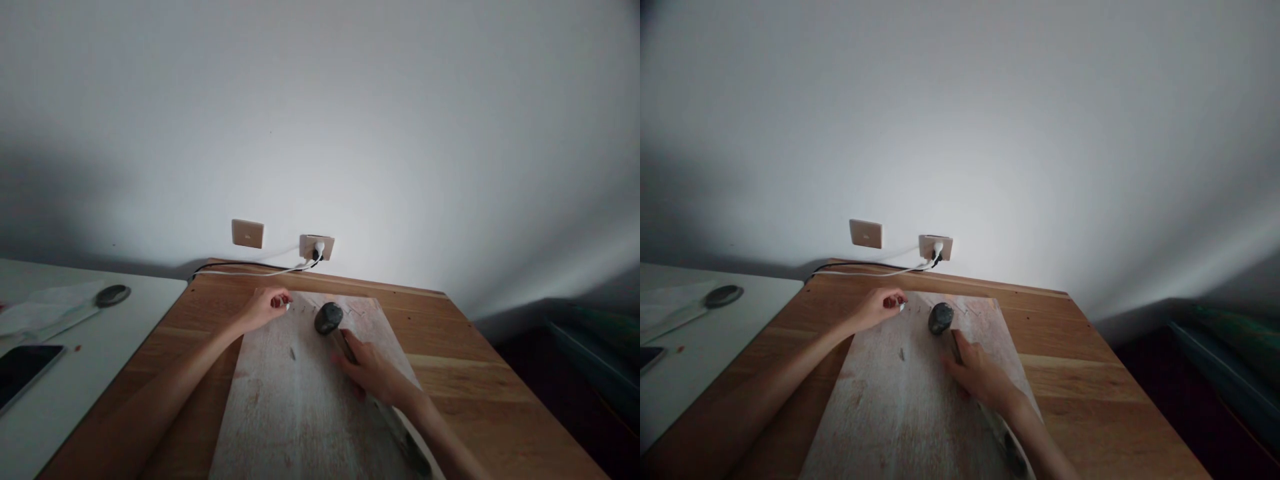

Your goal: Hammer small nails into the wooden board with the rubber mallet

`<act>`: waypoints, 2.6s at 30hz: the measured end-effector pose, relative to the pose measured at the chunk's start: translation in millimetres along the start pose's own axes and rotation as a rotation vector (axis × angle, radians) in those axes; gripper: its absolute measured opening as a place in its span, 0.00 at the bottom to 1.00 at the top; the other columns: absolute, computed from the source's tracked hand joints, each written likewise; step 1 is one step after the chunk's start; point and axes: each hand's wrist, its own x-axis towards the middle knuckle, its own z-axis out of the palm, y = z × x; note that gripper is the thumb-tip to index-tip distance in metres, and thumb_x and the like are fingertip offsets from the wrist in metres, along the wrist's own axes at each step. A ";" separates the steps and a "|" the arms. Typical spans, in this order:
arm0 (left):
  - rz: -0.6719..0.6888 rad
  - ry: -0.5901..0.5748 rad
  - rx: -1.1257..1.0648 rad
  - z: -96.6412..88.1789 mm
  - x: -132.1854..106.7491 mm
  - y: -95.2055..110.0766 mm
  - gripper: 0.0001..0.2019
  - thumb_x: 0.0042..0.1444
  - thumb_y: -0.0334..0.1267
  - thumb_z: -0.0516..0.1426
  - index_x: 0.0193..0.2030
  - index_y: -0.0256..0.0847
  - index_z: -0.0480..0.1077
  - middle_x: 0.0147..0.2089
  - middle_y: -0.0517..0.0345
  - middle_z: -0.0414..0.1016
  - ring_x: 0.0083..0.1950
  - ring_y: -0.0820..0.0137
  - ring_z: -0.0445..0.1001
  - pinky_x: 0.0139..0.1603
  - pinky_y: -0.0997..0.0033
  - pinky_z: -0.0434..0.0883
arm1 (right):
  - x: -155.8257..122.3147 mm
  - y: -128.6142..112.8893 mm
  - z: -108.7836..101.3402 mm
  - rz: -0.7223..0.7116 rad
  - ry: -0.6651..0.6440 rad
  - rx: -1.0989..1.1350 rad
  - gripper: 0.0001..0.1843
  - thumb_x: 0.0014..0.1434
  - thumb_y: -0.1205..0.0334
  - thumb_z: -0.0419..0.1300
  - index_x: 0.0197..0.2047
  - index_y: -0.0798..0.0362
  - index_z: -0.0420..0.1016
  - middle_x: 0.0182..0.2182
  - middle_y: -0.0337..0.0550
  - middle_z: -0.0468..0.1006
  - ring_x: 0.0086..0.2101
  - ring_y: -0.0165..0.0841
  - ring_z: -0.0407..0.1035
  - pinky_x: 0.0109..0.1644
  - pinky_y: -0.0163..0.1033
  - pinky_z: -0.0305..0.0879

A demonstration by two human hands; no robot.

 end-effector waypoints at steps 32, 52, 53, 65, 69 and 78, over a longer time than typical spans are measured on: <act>0.086 -0.091 0.087 15.1 4.3 10.8 0.09 0.56 0.22 0.59 0.37 0.39 0.77 0.36 0.58 0.78 0.37 0.67 0.76 0.41 0.71 0.68 | -27.7 13.7 -1.2 0.163 -0.122 0.410 0.36 0.74 0.37 0.51 0.74 0.51 0.56 0.21 0.24 0.66 0.14 0.24 0.59 0.14 0.26 0.58; -0.018 -0.028 -0.031 16.9 3.2 5.3 0.23 0.51 0.20 0.58 0.54 0.38 0.76 0.38 0.58 0.84 0.37 0.67 0.80 0.41 0.70 0.73 | 11.7 -48.7 -8.3 -0.020 -0.058 0.266 0.21 0.75 0.43 0.48 0.57 0.49 0.66 0.23 0.25 0.65 0.14 0.26 0.64 0.15 0.29 0.60; -0.024 -0.023 -0.028 17.1 3.4 5.0 0.24 0.50 0.20 0.58 0.54 0.38 0.76 0.39 0.57 0.84 0.38 0.67 0.80 0.41 0.70 0.73 | 13.0 -48.6 -6.3 -0.020 -0.055 0.254 0.21 0.75 0.44 0.48 0.58 0.49 0.66 0.23 0.26 0.65 0.14 0.26 0.64 0.15 0.29 0.60; -0.015 -0.018 0.035 17.9 5.4 0.2 0.23 0.50 0.21 0.60 0.53 0.39 0.77 0.37 0.56 0.85 0.37 0.64 0.81 0.37 0.70 0.70 | 14.3 -48.4 6.9 -0.021 -0.032 0.150 0.19 0.75 0.48 0.48 0.60 0.49 0.67 0.24 0.31 0.69 0.16 0.30 0.65 0.21 0.35 0.57; -0.025 -0.011 0.041 17.2 4.9 2.7 0.22 0.51 0.21 0.60 0.53 0.39 0.77 0.38 0.55 0.85 0.37 0.63 0.81 0.38 0.70 0.71 | 14.7 -47.0 8.6 -0.034 -0.025 0.157 0.20 0.76 0.47 0.48 0.62 0.50 0.66 0.23 0.30 0.68 0.17 0.31 0.65 0.21 0.36 0.57; -0.007 -0.014 0.037 16.9 4.0 1.1 0.23 0.51 0.20 0.59 0.53 0.37 0.77 0.39 0.53 0.86 0.40 0.61 0.83 0.39 0.70 0.72 | 15.8 -48.2 10.1 -0.061 -0.008 0.167 0.20 0.77 0.46 0.47 0.58 0.50 0.68 0.24 0.29 0.67 0.18 0.30 0.65 0.23 0.35 0.57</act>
